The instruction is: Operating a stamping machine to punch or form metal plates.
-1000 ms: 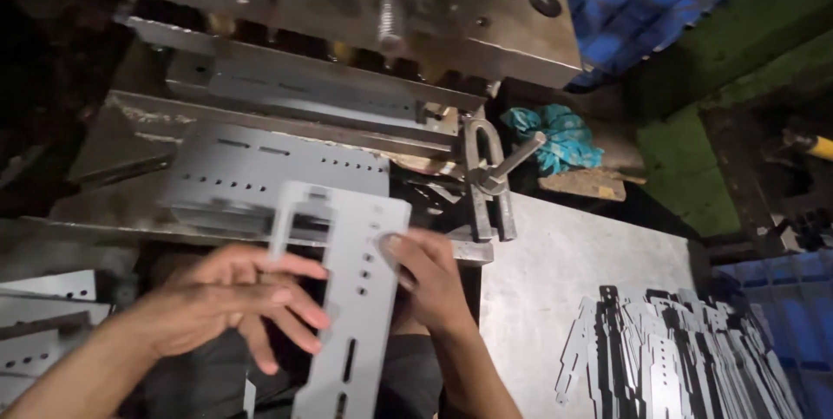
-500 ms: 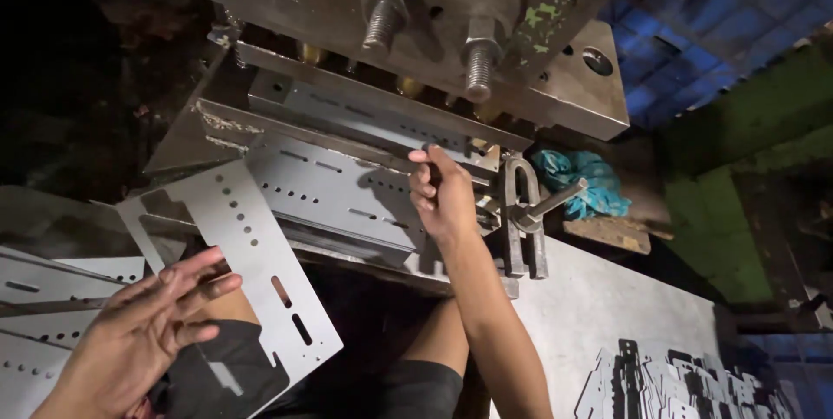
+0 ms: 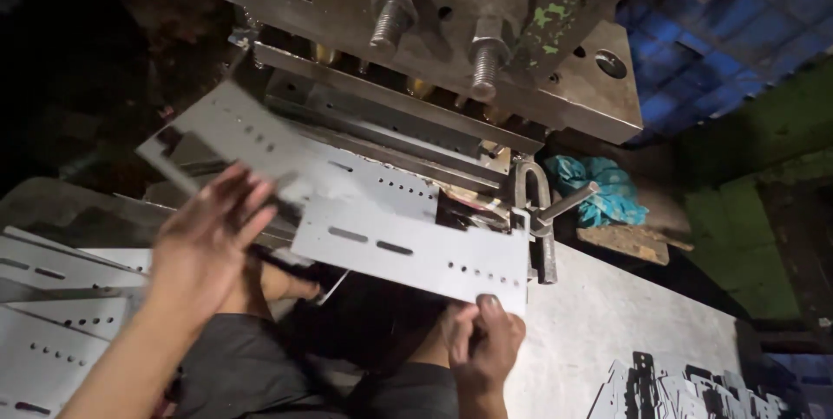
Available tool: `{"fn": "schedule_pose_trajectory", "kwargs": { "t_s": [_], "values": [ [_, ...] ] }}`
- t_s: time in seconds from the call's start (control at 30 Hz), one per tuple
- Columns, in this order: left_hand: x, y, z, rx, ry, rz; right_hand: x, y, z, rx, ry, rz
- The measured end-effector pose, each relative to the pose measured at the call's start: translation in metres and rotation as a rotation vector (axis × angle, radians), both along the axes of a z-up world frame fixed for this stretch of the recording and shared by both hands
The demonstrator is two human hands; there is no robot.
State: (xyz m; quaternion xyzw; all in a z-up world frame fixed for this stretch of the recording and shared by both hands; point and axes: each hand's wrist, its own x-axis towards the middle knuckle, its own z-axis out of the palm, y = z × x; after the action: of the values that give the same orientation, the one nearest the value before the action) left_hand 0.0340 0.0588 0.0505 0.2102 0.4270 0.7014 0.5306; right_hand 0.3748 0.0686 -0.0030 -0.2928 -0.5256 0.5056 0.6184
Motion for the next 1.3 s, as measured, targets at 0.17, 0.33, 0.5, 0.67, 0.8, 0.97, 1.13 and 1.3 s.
{"fn": "schedule_pose_trajectory", "kwargs": {
  "t_s": [0.17,0.33,0.5,0.67,0.8,0.97,1.13,1.3],
  "values": [
    [0.034,0.091,0.048,-0.324,-0.042,-0.186,0.010,-0.032,0.020,-0.163,0.248,-0.149],
    [0.036,0.124,-0.002,0.000,-0.050,-0.375,0.032,-0.039,-0.005,-0.191,0.317,-0.205],
    [0.060,0.131,-0.017,0.180,-0.242,-0.134,0.042,-0.044,-0.007,-0.213,0.377,-0.247],
    [0.057,0.152,0.001,-0.085,0.108,-0.240,0.044,-0.046,-0.010,-0.183,0.352,-0.215],
    [0.038,0.150,-0.001,0.071,0.174,-0.435,0.052,-0.050,-0.030,-0.227,0.355,-0.225],
    [0.055,0.155,0.028,-0.018,0.192,-0.540,0.043,-0.052,-0.027,-0.204,0.397,-0.167],
    [0.064,0.167,0.026,-0.170,0.359,-0.574,0.045,-0.055,-0.024,-0.230,0.355,-0.186],
    [0.058,0.150,0.008,-0.208,0.279,-0.470,0.058,-0.060,-0.035,-0.233,0.341,-0.154]
  ]
}}
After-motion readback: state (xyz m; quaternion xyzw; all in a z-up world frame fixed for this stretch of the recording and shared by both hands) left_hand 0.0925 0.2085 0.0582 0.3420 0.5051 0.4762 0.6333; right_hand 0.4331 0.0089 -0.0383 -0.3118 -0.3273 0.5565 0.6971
